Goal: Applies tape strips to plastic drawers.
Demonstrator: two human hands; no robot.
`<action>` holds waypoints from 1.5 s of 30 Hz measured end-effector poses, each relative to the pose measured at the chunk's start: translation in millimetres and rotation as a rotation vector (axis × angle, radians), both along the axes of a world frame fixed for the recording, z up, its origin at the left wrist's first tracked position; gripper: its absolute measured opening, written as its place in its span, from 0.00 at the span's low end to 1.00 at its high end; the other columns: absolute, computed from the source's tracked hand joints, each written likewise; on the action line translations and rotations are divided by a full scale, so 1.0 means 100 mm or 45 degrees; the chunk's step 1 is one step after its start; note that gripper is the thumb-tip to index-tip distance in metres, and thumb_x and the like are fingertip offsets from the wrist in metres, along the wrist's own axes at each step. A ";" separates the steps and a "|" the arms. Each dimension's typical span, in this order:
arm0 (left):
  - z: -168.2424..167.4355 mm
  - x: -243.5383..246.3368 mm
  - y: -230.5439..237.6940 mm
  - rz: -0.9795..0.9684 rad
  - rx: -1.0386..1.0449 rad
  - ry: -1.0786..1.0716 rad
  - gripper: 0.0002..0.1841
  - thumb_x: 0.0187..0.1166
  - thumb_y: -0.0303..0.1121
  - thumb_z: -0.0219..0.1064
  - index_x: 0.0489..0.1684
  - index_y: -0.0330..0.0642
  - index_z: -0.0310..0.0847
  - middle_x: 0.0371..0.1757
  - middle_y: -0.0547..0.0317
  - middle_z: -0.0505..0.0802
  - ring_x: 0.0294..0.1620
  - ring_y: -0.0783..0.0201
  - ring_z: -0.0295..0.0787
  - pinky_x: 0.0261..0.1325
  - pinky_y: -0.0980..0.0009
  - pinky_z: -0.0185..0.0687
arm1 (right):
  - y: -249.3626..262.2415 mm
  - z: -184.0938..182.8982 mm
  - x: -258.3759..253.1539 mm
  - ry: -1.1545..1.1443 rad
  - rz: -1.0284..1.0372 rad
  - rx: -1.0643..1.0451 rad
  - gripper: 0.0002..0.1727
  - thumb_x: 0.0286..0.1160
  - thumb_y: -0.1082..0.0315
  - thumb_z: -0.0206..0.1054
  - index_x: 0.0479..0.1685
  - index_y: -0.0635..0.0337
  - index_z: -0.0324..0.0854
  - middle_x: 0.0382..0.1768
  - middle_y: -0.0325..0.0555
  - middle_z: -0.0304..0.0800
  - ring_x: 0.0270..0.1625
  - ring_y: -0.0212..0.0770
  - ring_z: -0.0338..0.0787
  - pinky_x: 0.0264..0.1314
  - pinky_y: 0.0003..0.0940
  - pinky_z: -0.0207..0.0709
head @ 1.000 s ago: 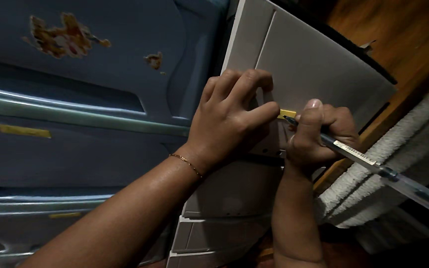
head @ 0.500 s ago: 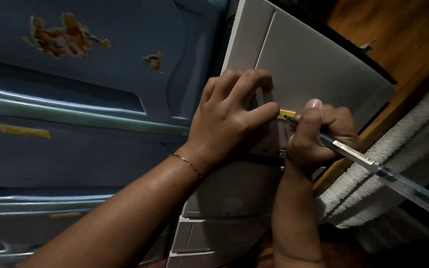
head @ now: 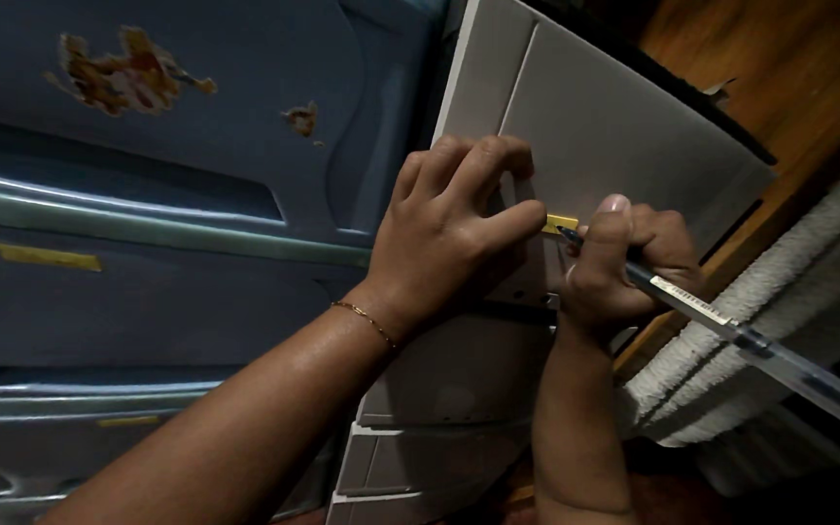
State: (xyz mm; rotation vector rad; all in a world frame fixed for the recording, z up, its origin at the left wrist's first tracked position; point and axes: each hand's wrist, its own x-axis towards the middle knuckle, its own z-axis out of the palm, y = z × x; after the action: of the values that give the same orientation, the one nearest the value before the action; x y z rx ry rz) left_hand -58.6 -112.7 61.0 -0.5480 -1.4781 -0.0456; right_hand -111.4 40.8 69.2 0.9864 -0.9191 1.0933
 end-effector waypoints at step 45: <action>0.00 0.01 0.01 0.023 0.011 -0.013 0.05 0.78 0.36 0.67 0.35 0.54 0.90 0.59 0.51 0.90 0.56 0.52 0.80 0.57 0.58 0.63 | 0.02 -0.01 -0.02 0.012 -0.050 0.019 0.22 0.75 0.73 0.65 0.11 0.50 0.65 0.16 0.26 0.71 0.18 0.16 0.73 0.20 0.11 0.69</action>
State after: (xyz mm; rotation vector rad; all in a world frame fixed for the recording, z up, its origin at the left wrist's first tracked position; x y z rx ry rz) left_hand -57.5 -111.9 60.6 -0.5277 -1.4921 -0.0405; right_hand -113.2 43.2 68.6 0.9809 -0.9365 1.0491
